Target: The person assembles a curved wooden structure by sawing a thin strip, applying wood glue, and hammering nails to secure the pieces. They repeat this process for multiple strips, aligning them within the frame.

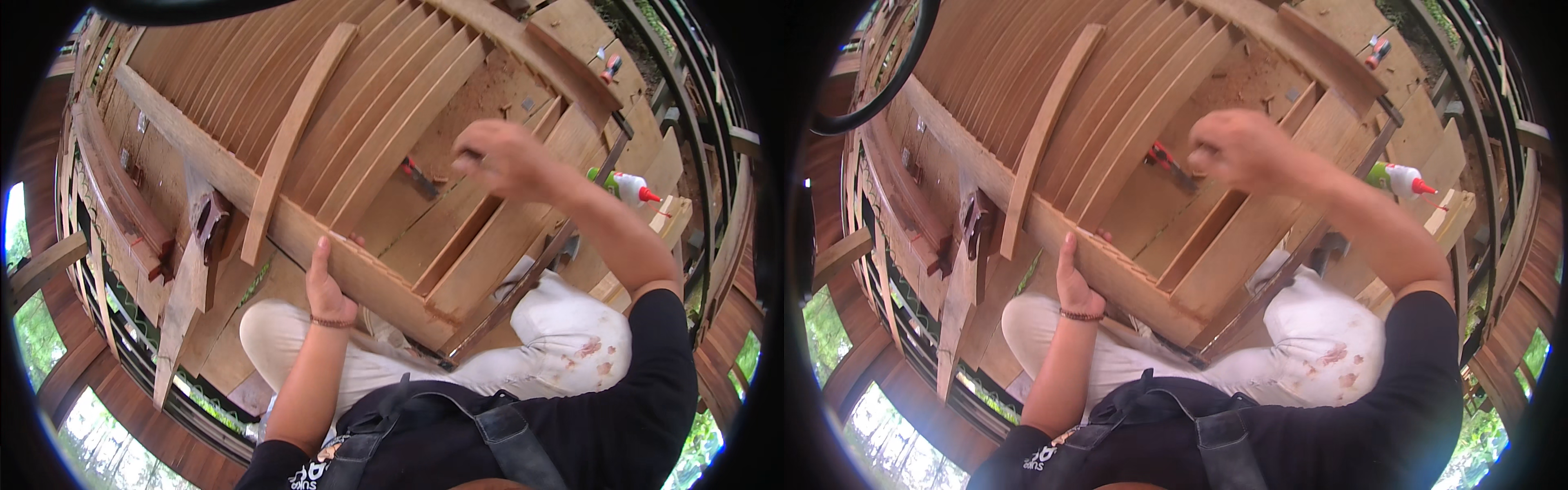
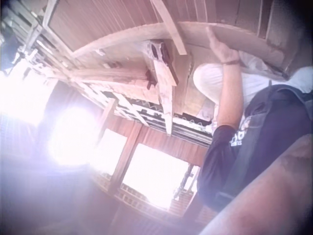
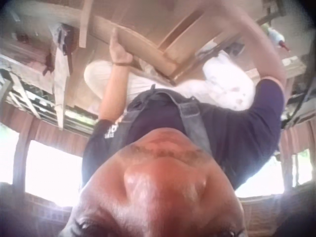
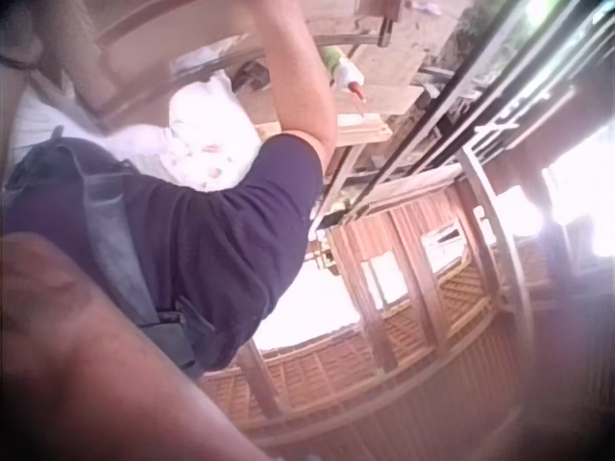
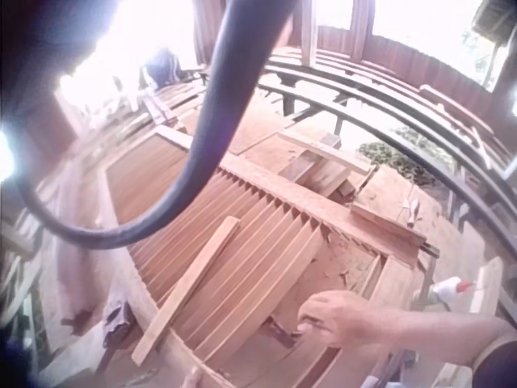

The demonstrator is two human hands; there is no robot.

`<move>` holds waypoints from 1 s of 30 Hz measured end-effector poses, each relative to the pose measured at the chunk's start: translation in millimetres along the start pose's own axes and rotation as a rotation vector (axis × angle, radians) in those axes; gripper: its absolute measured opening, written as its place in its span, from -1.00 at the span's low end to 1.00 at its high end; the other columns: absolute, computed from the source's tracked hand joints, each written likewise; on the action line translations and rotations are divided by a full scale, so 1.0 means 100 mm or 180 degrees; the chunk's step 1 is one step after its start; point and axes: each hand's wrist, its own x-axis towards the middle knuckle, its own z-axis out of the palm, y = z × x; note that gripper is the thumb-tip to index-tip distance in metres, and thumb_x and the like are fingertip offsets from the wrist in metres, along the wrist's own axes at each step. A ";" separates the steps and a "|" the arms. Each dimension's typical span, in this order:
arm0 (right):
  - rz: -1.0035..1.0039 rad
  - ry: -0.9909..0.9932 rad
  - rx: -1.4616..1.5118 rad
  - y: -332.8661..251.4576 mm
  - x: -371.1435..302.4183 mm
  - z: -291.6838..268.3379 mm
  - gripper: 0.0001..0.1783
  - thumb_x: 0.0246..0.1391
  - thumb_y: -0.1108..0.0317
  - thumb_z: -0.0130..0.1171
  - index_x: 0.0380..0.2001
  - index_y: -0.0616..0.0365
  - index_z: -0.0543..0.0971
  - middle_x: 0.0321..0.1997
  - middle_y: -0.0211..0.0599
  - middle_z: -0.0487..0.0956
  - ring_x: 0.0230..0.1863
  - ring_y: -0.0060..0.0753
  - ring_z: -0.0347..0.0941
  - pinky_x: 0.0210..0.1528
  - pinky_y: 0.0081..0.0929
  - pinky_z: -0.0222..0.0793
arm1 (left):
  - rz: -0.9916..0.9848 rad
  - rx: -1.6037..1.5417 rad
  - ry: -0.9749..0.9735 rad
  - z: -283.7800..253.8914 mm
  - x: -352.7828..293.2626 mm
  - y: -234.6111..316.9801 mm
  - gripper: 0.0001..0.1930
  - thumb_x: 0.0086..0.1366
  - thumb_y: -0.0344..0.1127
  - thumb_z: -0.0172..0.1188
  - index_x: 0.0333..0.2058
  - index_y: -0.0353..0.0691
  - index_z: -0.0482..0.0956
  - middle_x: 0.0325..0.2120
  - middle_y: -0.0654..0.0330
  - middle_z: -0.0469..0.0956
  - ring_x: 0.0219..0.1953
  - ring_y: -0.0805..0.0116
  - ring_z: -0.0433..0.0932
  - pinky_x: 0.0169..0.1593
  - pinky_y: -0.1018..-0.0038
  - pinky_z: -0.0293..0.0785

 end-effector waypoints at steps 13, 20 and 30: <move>0.0357 0.0490 0.0311 -0.26 0.00 -0.23 -0.88 0.18 0.41 0.26 -0.27 0.23 0.64 -0.30 -0.18 0.63 -0.30 -0.26 0.56 -0.16 -0.38 0.50 | 0.0120 -0.0047 0.0103 0.04 -0.01 0.05 -0.57 0.38 0.00 0.29 -0.08 -0.31 0.59 -0.26 -0.01 0.69 -0.18 0.17 0.68 0.00 0.25 0.60; 0.2177 0.3339 0.0329 -0.01 -2.14 -0.30 -0.90 0.35 0.39 0.19 -0.26 0.18 0.59 -0.29 -0.44 0.56 -0.25 -0.56 0.46 -0.18 -0.57 0.39 | -0.0126 0.0026 0.0466 0.03 0.08 0.13 -0.50 0.33 0.16 0.28 0.03 -0.10 0.55 -0.06 0.14 0.62 0.01 0.11 0.58 0.17 0.10 0.49; 0.4392 0.1270 -0.0815 0.26 -3.50 1.84 -0.39 0.05 0.20 0.37 0.10 0.26 0.43 0.11 0.09 0.46 0.15 0.17 0.43 0.14 -0.05 0.43 | 0.0133 0.0451 0.0349 0.00 0.09 0.17 -0.31 0.28 0.21 0.25 0.24 -0.10 0.44 0.18 0.13 0.49 0.21 0.09 0.45 0.30 0.10 0.37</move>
